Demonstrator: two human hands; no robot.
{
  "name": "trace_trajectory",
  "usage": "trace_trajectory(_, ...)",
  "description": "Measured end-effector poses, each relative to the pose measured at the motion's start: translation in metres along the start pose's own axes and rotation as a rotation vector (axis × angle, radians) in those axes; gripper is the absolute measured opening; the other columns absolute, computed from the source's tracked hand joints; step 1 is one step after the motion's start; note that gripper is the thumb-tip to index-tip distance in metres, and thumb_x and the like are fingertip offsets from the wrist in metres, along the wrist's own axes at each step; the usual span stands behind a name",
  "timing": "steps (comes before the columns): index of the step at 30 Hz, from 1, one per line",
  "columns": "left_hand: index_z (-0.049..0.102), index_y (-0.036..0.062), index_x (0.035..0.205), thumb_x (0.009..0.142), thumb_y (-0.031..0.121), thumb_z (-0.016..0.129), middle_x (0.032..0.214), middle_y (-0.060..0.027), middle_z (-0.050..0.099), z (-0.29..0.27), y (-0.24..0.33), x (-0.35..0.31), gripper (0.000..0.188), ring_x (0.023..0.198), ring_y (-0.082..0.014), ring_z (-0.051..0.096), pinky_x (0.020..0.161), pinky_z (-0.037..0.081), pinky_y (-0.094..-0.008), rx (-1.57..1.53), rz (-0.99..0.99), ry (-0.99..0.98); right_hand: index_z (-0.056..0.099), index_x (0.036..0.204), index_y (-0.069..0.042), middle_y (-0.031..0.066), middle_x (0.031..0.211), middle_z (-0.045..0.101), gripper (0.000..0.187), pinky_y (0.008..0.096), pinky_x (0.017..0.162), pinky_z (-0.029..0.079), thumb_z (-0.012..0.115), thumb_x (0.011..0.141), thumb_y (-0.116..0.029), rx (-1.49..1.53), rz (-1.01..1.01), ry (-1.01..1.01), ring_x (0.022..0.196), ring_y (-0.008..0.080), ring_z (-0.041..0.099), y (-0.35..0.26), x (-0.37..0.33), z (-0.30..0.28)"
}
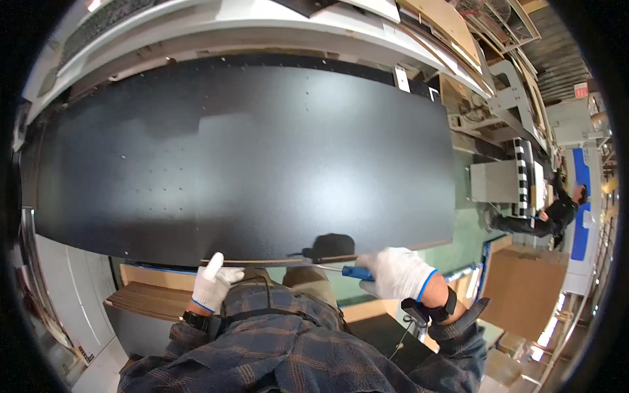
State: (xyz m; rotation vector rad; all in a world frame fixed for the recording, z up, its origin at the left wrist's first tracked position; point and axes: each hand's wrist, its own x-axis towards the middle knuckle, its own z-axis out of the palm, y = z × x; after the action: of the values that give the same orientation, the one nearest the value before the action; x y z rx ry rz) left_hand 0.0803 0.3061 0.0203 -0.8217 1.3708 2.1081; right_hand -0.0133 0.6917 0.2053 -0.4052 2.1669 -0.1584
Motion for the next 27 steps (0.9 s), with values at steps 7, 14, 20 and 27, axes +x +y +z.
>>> trace_trajectory(7, 0.051, -0.0120, 0.134, 0.108, 0.037, 0.056, 0.124, -0.0302, 0.064, 0.024, 0.020, -0.010, 0.056, 0.114, -0.0422, 0.065, 0.099, 0.054, -0.0501, -0.147, -0.140, 0.118, 0.074, 0.105, -0.001, 0.0077, 0.092, 0.076, 0.029, 0.0324, 0.083, 0.055, 0.084, 0.085, -0.019, 0.751, -0.325, 0.042, 0.086, 0.0155, 0.068, 0.093, 0.074, 0.072)
trace_trajectory(14, 0.057, -0.0054, 0.130, 0.106, 0.030, 0.061, 0.125, -0.0209, 0.066, 0.037, -0.001, -0.012, 0.042, 0.109, -0.0331, 0.068, 0.094, 0.054, -0.0459, -0.417, 0.077, 0.144, 0.072, 0.109, 0.000, 0.0040, 0.094, 0.075, 0.032, 0.0251, 0.075, 0.054, 0.084, 0.088, -0.022, 1.226, -0.251, -0.199, 0.084, 0.0105, 0.068, 0.118, 0.078, 0.076)
trace_trajectory(20, 0.061, -0.0069, 0.114, 0.097, 0.014, 0.068, 0.100, -0.0171, 0.078, -0.002, -0.017, 0.000, 0.028, 0.089, -0.0296, 0.076, 0.082, 0.062, -0.0396, -0.139, -0.045, 0.205, 0.070, 0.109, 0.003, 0.0093, 0.102, 0.073, 0.027, 0.0318, 0.087, 0.055, 0.081, 0.086, -0.006, 1.488, -0.268, -0.198, 0.097, 0.0177, 0.069, 0.137, 0.080, 0.100)
trace_trajectory(27, 0.042, -0.0088, 0.146, 0.098, 0.020, 0.069, 0.144, -0.0204, 0.055, 0.022, 0.024, 0.004, 0.062, 0.118, -0.0336, 0.066, 0.094, 0.060, -0.0509, -0.347, -0.074, 0.195, 0.070, 0.112, 0.003, 0.0112, 0.105, 0.073, 0.027, 0.0337, 0.090, 0.055, 0.078, 0.089, -0.008, 1.924, -0.124, 0.246, 0.101, 0.0203, 0.069, 0.152, 0.085, 0.024)
